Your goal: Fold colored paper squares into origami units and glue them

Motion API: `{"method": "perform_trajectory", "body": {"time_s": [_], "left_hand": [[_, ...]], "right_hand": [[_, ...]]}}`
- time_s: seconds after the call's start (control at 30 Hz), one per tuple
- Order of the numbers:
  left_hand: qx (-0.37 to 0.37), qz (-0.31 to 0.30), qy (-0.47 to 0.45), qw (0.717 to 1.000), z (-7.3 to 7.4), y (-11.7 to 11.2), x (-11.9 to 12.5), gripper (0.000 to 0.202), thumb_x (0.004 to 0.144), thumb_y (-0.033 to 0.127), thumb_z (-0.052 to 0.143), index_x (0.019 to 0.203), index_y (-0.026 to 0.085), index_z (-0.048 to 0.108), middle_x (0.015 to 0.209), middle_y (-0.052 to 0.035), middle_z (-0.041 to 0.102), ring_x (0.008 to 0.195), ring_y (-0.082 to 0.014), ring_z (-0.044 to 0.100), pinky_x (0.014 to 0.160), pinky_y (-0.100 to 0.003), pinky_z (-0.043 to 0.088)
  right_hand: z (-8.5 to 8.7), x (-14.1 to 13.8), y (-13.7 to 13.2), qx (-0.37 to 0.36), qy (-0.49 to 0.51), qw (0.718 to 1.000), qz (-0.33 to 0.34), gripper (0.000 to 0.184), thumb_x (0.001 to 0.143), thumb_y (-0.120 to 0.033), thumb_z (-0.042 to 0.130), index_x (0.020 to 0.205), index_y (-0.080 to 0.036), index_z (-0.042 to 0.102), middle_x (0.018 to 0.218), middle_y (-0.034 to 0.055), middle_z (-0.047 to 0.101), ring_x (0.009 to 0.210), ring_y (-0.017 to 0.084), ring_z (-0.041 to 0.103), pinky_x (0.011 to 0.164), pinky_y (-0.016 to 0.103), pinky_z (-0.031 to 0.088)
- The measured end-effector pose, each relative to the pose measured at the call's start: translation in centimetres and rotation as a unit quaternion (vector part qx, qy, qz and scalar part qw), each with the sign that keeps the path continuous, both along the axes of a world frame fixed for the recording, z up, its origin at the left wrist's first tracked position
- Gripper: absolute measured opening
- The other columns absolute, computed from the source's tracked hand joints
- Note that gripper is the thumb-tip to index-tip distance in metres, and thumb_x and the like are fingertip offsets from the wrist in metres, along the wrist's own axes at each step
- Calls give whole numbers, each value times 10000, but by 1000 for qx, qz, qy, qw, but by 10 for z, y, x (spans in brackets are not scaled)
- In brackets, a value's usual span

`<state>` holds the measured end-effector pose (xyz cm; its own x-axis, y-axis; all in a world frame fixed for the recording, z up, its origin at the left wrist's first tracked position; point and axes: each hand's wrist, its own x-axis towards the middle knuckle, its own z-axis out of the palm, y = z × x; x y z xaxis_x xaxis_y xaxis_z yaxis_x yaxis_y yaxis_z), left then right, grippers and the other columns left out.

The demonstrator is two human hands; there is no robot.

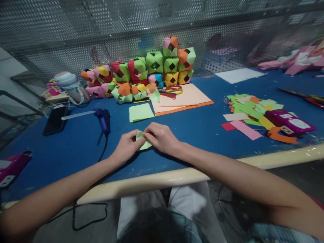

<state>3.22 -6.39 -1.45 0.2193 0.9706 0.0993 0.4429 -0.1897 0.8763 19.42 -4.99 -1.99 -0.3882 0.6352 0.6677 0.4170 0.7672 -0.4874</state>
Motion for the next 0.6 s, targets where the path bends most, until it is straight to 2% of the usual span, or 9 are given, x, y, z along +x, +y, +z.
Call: {"method": "perform_trajectory", "body": {"time_s": [0.2, 0.43, 0.5, 0.6], "left_hand": [[37, -24, 43, 998, -1, -1, 0, 108, 725, 168, 492, 625, 155, 532, 644, 39, 513, 653, -102, 453, 648, -218, 373], [66, -42, 57, 995, -2, -2, 0, 128, 726, 166, 491, 598, 159, 506, 645, 34, 510, 649, -104, 450, 650, -224, 372], [69, -23, 56, 996, -1, -2, 0, 120, 732, 167, 493, 617, 158, 527, 659, 29, 528, 657, -107, 460, 652, -225, 375], [60, 45, 39, 996, 2, -1, 0, 89, 744, 213, 519, 710, 157, 579, 690, 23, 564, 659, -113, 473, 630, -227, 375]], "right_hand": [[-2, -1, -1, 39, -12, 999, 13, 147, 874, -229, 521, 794, -143, 610, 720, 55, 616, 660, 128, 541, 617, 244, 432], [0, -2, -4, 53, -19, 998, 12, 179, 882, -223, 509, 754, -141, 604, 687, 54, 607, 652, 140, 529, 619, 265, 420], [1, -2, -4, 52, -13, 998, 14, 180, 883, -227, 507, 768, -134, 609, 697, 60, 610, 662, 142, 533, 627, 265, 424], [0, -1, -1, 21, -4, 1000, -16, 153, 860, -256, 544, 833, -130, 624, 755, 72, 629, 678, 146, 547, 624, 263, 427]]}}
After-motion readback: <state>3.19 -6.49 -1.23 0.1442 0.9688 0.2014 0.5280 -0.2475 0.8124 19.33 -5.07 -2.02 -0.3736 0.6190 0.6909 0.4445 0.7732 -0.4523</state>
